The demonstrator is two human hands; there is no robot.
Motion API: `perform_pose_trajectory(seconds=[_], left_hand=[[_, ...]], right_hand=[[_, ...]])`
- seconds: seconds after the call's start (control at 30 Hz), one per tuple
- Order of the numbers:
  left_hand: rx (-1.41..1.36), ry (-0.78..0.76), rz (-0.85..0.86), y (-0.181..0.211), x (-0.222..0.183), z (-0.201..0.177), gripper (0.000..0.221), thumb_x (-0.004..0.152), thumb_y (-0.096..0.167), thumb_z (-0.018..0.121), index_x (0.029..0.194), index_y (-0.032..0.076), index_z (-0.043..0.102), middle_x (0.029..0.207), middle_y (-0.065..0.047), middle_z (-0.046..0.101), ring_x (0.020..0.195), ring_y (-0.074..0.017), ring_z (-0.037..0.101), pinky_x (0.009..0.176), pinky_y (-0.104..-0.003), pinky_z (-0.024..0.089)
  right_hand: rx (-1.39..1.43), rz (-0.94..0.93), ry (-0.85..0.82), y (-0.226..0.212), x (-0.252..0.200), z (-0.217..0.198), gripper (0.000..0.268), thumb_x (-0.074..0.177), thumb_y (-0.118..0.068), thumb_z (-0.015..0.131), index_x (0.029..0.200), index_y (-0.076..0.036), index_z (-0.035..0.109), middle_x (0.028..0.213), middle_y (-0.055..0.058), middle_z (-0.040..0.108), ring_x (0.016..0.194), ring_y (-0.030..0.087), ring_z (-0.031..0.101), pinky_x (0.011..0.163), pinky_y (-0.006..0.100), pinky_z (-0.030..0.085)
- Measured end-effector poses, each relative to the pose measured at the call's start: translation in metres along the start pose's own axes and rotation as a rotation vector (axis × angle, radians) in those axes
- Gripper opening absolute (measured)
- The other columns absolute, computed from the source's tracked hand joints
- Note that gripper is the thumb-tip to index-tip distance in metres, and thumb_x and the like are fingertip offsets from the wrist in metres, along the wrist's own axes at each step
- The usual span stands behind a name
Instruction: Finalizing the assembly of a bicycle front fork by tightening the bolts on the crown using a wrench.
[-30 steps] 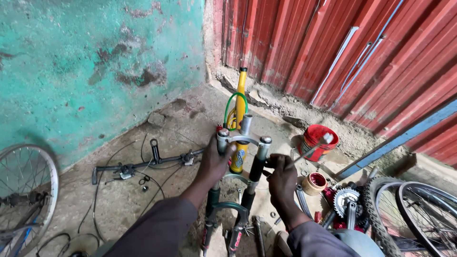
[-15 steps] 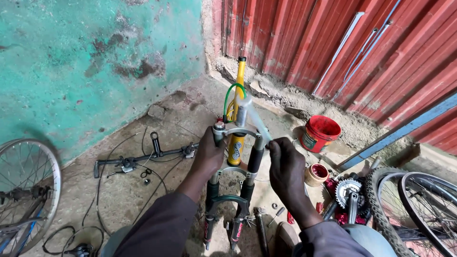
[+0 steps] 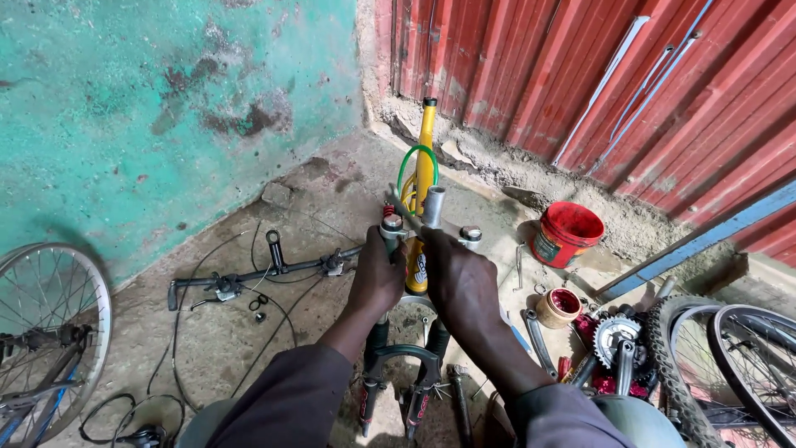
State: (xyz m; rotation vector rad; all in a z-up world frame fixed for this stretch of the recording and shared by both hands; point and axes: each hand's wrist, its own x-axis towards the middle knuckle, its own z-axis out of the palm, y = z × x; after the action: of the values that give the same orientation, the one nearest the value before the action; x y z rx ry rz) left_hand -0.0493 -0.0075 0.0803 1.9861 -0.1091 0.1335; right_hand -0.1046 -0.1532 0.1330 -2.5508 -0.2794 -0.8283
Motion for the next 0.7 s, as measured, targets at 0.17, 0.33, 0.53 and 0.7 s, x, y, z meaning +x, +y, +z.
perform_pose_trajectory(seconds=[0.17,0.33,0.53,0.7], left_hand=[[0.027,0.001,-0.040,0.011,-0.003,-0.005,0.030,0.095,0.014,0.059,0.120,0.001,0.048,0.104,-0.025,0.068,0.103,-0.0453,0.070,0.080,-0.050,0.059],[-0.080,0.030,0.010,0.009,-0.002,-0.003,0.038,0.092,0.023,0.064,0.121,0.003,0.050,0.099,-0.024,0.067,0.100,-0.0444,0.071,0.079,-0.052,0.056],[-0.232,0.083,0.053,0.011,0.005,-0.006,0.045,0.089,0.035,0.076,0.117,0.005,0.059,0.090,-0.018,0.067,0.089,-0.0319,0.071,0.079,-0.045,0.057],[-0.161,0.185,0.005,0.029,-0.005,0.000,0.039,0.086,0.034,0.079,0.105,0.006,0.059,0.085,-0.018,0.071,0.089,-0.0374,0.074,0.079,-0.047,0.057]], right_hand=[[0.150,0.103,0.242,-0.009,0.007,-0.021,0.036,0.094,-0.014,0.067,0.129,-0.017,0.073,0.085,0.018,0.074,0.081,0.048,0.069,0.066,0.059,0.055],[0.247,0.134,0.441,0.009,0.014,-0.038,0.031,0.103,-0.015,0.064,0.133,-0.014,0.071,0.095,0.018,0.076,0.093,0.046,0.071,0.077,0.053,0.057],[0.150,0.261,0.259,0.000,0.008,-0.043,0.036,0.093,-0.012,0.063,0.129,-0.009,0.067,0.082,0.020,0.073,0.081,0.049,0.070,0.068,0.059,0.057],[-0.004,0.263,0.206,-0.008,-0.003,-0.040,0.042,0.091,-0.010,0.062,0.133,-0.017,0.065,0.084,0.023,0.073,0.075,0.052,0.068,0.064,0.065,0.053]])
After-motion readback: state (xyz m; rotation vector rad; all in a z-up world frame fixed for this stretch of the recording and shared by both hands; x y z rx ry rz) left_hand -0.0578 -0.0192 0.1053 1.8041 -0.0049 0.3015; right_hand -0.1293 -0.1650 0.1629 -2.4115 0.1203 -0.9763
